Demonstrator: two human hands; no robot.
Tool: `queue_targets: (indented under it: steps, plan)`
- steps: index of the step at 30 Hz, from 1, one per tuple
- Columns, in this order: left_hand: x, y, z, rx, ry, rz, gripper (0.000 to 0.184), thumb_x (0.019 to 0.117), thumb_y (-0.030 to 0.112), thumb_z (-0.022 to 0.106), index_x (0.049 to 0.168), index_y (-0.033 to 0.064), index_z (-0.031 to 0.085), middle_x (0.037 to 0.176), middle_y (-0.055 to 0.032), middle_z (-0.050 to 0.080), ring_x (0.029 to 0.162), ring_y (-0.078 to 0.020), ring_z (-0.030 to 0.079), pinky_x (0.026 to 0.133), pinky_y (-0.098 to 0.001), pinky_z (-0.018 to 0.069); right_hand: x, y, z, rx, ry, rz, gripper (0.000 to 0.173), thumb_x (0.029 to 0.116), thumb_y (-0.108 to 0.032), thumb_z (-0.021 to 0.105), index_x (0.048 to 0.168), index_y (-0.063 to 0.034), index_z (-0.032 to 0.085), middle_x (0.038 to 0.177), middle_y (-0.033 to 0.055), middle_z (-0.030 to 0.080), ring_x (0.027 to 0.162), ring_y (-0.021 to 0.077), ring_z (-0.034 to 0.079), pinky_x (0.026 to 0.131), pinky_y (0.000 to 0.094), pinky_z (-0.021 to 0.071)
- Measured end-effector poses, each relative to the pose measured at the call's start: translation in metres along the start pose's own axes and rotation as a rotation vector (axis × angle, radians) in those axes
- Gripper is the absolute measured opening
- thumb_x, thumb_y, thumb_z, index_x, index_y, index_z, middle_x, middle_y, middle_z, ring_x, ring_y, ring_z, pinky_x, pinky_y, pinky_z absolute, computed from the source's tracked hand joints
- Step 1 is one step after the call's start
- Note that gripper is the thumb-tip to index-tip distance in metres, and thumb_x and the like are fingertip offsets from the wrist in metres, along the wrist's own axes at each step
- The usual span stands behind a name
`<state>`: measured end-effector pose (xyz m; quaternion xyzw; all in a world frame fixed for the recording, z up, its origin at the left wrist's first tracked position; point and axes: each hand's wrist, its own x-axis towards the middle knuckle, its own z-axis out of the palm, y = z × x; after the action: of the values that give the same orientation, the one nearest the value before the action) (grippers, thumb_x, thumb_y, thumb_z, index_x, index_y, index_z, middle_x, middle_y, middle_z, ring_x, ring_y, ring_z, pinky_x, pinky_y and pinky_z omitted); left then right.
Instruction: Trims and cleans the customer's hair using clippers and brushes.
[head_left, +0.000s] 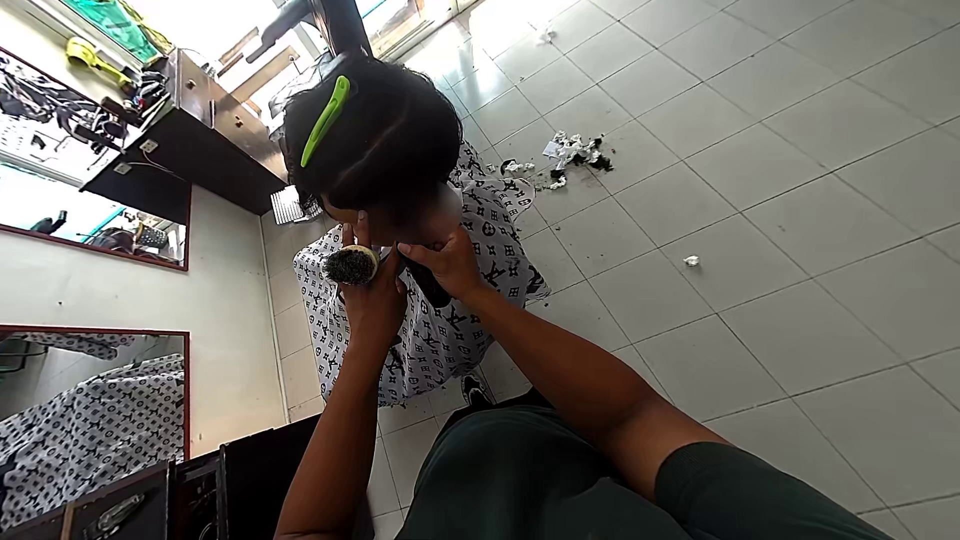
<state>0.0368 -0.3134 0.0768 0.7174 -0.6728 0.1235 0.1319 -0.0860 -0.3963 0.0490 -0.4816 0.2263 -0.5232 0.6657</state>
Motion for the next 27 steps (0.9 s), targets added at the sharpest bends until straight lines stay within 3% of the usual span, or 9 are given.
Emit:
queue_targets:
  steps: [2, 6, 9, 11, 14, 18, 22, 24, 27]
  plan:
    - [0.0, 0.001, -0.001, 0.01, -0.017, -0.009, 0.049, 0.0782, 0.003, 0.076, 0.125, 0.016, 0.073, 0.171, -0.0182, 0.01, 0.158, -0.04, 0.009, 0.117, -0.0658, 0.0218, -0.002, -0.001, -0.003, -0.032, -0.028, -0.002, 0.027, 0.0872, -0.012, 0.078, 0.105, -0.0046, 0.059, 0.083, 0.0015, 0.069, 0.072, 0.0031, 0.066, 0.067, 0.0197, 0.0561]
    - [0.002, 0.003, -0.004, -0.011, -0.013, 0.012, 0.065, 0.0788, 0.001, 0.073, 0.14, 0.023, 0.065, 0.172, -0.0162, 0.011, 0.158, -0.0397, 0.008, 0.118, -0.0649, 0.0196, -0.005, -0.001, -0.005, -0.054, 0.015, -0.009, 0.025, 0.0908, -0.015, 0.076, 0.106, -0.0077, 0.058, 0.081, 0.0021, 0.066, 0.066, 0.0039, 0.063, 0.06, 0.0181, 0.0534]
    - [0.007, 0.01, -0.01, 0.022, -0.011, 0.059, 0.051, 0.0846, 0.006, 0.065, 0.133, 0.0196, 0.07, 0.165, -0.0175, 0.032, 0.156, -0.043, 0.017, 0.121, -0.0635, 0.0156, 0.0, 0.001, -0.002, -0.006, 0.034, -0.027, 0.026, 0.0881, -0.011, 0.076, 0.105, -0.0053, 0.056, 0.083, -0.0006, 0.068, 0.073, 0.0018, 0.066, 0.069, 0.0195, 0.0565]
    - [0.006, 0.009, -0.009, 0.007, -0.021, 0.028, 0.048, 0.0818, 0.002, 0.07, 0.127, 0.0149, 0.073, 0.166, -0.0247, 0.026, 0.156, -0.0443, 0.013, 0.12, -0.0656, 0.0156, 0.003, -0.002, -0.002, -0.009, 0.008, -0.011, 0.028, 0.0863, -0.011, 0.077, 0.104, -0.0045, 0.057, 0.081, -0.001, 0.067, 0.072, 0.0014, 0.065, 0.069, 0.0191, 0.0559]
    - [0.002, 0.002, 0.0, -0.017, -0.004, -0.013, 0.048, 0.0777, 0.0, 0.076, 0.123, 0.0169, 0.074, 0.172, -0.0162, 0.011, 0.158, -0.0378, 0.008, 0.118, -0.0656, 0.0216, 0.003, -0.004, -0.004, -0.038, -0.036, 0.005, 0.028, 0.0857, -0.013, 0.079, 0.104, -0.0037, 0.059, 0.079, -0.0004, 0.066, 0.069, 0.002, 0.064, 0.066, 0.0193, 0.0547]
    - [0.003, 0.002, -0.001, -0.026, -0.017, -0.016, 0.06, 0.0765, 0.0, 0.076, 0.132, 0.0214, 0.07, 0.172, -0.0158, 0.009, 0.158, -0.0383, 0.008, 0.118, -0.0658, 0.0223, 0.005, -0.005, -0.005, -0.036, -0.006, -0.002, 0.028, 0.0865, -0.012, 0.078, 0.103, -0.0041, 0.058, 0.081, 0.0006, 0.068, 0.072, 0.0031, 0.067, 0.069, 0.021, 0.0572]
    - [0.003, 0.003, 0.003, -0.042, -0.026, -0.037, 0.038, 0.0817, 0.003, 0.074, 0.119, 0.0101, 0.074, 0.171, -0.018, 0.011, 0.158, -0.0385, 0.009, 0.12, -0.0633, 0.0226, 0.003, -0.009, -0.012, -0.123, -0.104, 0.007, 0.031, 0.0844, -0.015, 0.081, 0.105, -0.0015, 0.062, 0.08, 0.002, 0.068, 0.07, 0.0029, 0.065, 0.067, 0.0199, 0.0555]
    - [0.003, 0.002, 0.005, -0.134, 0.019, -0.007, 0.044, 0.0838, 0.004, 0.072, 0.127, 0.0084, 0.071, 0.17, -0.0226, 0.012, 0.158, -0.0408, 0.009, 0.121, -0.0611, 0.0226, -0.007, -0.013, -0.024, -0.16, -0.148, 0.005, 0.03, 0.0862, -0.016, 0.079, 0.106, -0.0039, 0.061, 0.081, 0.0043, 0.066, 0.067, 0.0058, 0.063, 0.061, 0.0206, 0.0541]
    - [0.0, 0.001, 0.01, -0.358, 0.253, 0.2, 0.041, 0.092, 0.006, 0.063, 0.133, 0.0101, 0.066, 0.157, -0.0279, 0.037, 0.15, -0.0376, 0.034, 0.12, -0.0512, 0.033, -0.021, -0.013, -0.048, -0.128, -0.068, 0.002, 0.026, 0.0877, -0.014, 0.077, 0.107, -0.0068, 0.061, 0.082, 0.0008, 0.068, 0.069, 0.0039, 0.065, 0.063, 0.0203, 0.0559]
